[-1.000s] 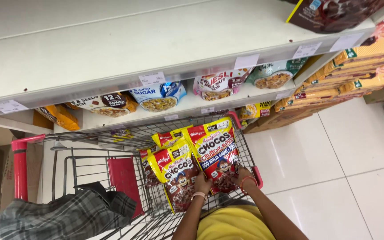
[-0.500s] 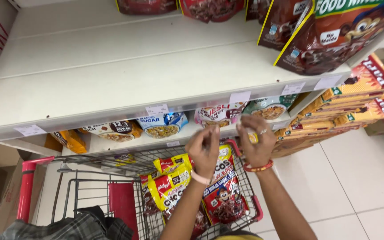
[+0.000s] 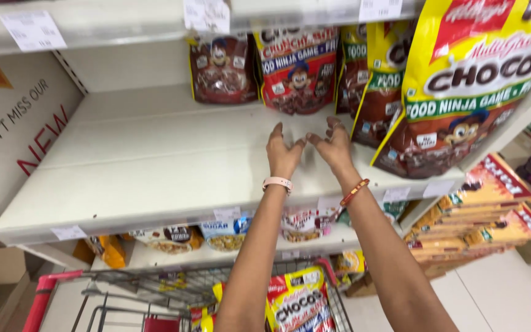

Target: Stocking cereal bags onto a shelf from a cart and wiping the shelf surface with a cloth.

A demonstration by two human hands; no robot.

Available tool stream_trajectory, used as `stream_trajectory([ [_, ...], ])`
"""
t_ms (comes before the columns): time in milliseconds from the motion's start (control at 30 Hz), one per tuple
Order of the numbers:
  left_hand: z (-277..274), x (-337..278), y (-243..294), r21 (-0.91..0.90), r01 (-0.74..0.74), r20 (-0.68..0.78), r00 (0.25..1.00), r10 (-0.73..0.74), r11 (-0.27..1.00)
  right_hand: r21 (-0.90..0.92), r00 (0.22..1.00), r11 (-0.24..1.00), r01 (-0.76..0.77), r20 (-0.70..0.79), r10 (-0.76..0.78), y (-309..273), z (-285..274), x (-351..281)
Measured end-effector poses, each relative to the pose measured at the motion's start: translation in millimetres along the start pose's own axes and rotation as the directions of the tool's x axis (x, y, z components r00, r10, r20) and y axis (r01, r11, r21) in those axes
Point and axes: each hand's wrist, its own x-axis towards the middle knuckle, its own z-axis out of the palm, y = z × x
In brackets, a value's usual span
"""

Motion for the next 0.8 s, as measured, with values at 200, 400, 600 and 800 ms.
stream_trajectory([
  [200,51.6,50.2,-59.9,-0.012,0.05,-0.077,0.996,-0.051,0.999,-0.22,0.995,0.971,-0.094,-0.055,0.083,16.0,15.5,45.8],
  [400,49.3,73.8,-25.8,-0.049,0.096,-0.084,0.991,-0.1,0.994,-0.337,0.992,0.941,-0.024,-0.125,-0.02,82.4,41.5,106.8],
  [600,52.3,96.0,-37.1,-0.111,0.058,-0.147,0.986,-0.074,0.992,-0.162,0.996,0.986,-0.036,-0.081,0.023,44.9,35.4,101.3],
  [800,66.7,118.3,-55.5,-0.215,-0.087,-0.166,0.985,0.052,0.973,0.253,0.988,0.956,0.147,-0.073,-0.133,60.9,58.1,134.8],
])
